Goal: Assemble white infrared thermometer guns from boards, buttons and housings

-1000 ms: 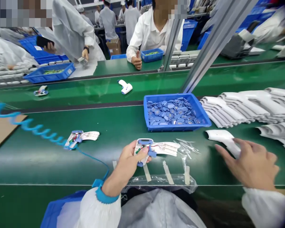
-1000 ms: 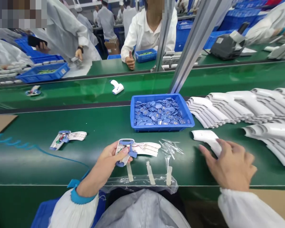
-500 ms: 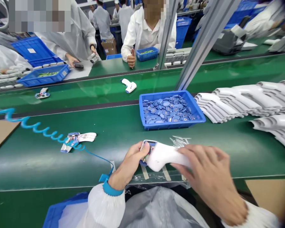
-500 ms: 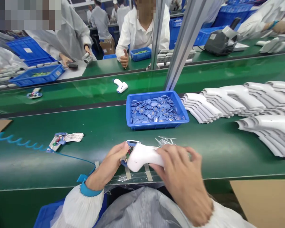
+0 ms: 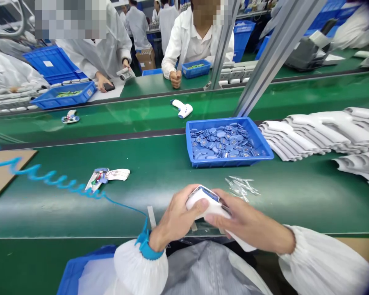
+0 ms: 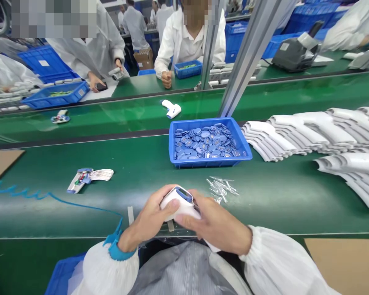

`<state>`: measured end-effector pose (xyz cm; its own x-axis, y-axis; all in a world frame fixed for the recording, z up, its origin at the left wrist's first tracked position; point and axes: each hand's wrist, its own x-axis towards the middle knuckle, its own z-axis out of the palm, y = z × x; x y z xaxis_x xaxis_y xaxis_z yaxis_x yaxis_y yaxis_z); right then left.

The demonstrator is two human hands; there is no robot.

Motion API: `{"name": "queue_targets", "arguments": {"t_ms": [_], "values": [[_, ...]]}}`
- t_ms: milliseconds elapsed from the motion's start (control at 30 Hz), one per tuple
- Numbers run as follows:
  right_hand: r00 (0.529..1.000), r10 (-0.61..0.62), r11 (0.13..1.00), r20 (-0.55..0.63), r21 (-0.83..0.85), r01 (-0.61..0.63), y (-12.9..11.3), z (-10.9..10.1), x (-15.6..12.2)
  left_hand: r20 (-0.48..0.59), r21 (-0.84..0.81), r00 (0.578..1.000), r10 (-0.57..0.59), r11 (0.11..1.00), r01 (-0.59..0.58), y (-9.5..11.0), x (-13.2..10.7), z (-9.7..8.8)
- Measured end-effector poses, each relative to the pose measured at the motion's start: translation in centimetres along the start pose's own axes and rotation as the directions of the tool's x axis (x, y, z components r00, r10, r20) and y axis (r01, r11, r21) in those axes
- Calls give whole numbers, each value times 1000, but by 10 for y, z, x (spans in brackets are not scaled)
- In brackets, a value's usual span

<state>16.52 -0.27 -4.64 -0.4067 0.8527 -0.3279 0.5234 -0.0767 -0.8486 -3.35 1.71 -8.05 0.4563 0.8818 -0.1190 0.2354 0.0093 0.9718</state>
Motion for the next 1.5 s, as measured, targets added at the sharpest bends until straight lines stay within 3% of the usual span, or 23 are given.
{"name": "queue_targets", "arguments": {"t_ms": [100, 233, 367, 533, 567, 633, 700, 767, 867, 1000, 1067, 1133, 1200, 1367, 1500], "values": [[998, -19, 977, -58, 209, 31, 3, -5, -1, -133, 201, 985, 114, 976, -86, -5, -6, 4], [997, -59, 959, -46, 274, 69, 6, -1, -5, -90, 398, 977, 194, 906, -144, -15, -15, 3], [996, -80, 946, -25, 313, 84, 3, 7, -9, -96, 339, 983, 158, 934, -117, -17, -20, 0], [994, -108, 955, 8, 279, 102, 2, 10, -15, -182, 269, 980, 82, 963, -30, -15, -21, 1], [993, -117, 964, 27, 245, 107, 3, 9, -16, -172, 249, 983, 66, 968, -21, -15, -21, 0], [988, -151, 981, 44, 132, 144, 4, 7, -16, -52, 186, 998, 22, 983, -12, -12, -20, -6], [979, -198, 980, -40, 7, 198, 1, 6, -11, 72, 127, 997, -35, 992, 26, -6, -19, -12], [941, -228, 973, -250, -92, 211, -7, 9, 1, 59, 150, 995, -75, 986, 65, 1, -16, -16], [816, -273, 957, -510, -228, 177, -27, 25, 28, -45, 235, 999, -23, 971, 33, 13, -9, -16], [636, -461, 860, -620, -488, 147, -41, 45, 56, 68, 320, 994, 83, 942, -101, 17, -4, -10], [570, -504, 840, -649, -521, 149, -41, 48, 62, 47, 462, 992, 117, 878, -126, 15, -3, -7], [541, -495, 853, -680, -499, 154, -40, 46, 63, -8, 574, 992, 127, 813, -99, 12, -4, -5], [536, -480, 861, -694, -490, 137, -40, 44, 60, -32, 586, 991, 133, 805, -89, 12, -4, -5], [517, -590, 776, -620, -613, 150, -39, 42, 59, 78, 471, 980, 186, 859, -200, 13, -1, -3], [494, -606, 772, -623, -610, 179, -37, 45, 66, 1, 652, 984, 177, 746, -135, 7, -1, 1]]}}
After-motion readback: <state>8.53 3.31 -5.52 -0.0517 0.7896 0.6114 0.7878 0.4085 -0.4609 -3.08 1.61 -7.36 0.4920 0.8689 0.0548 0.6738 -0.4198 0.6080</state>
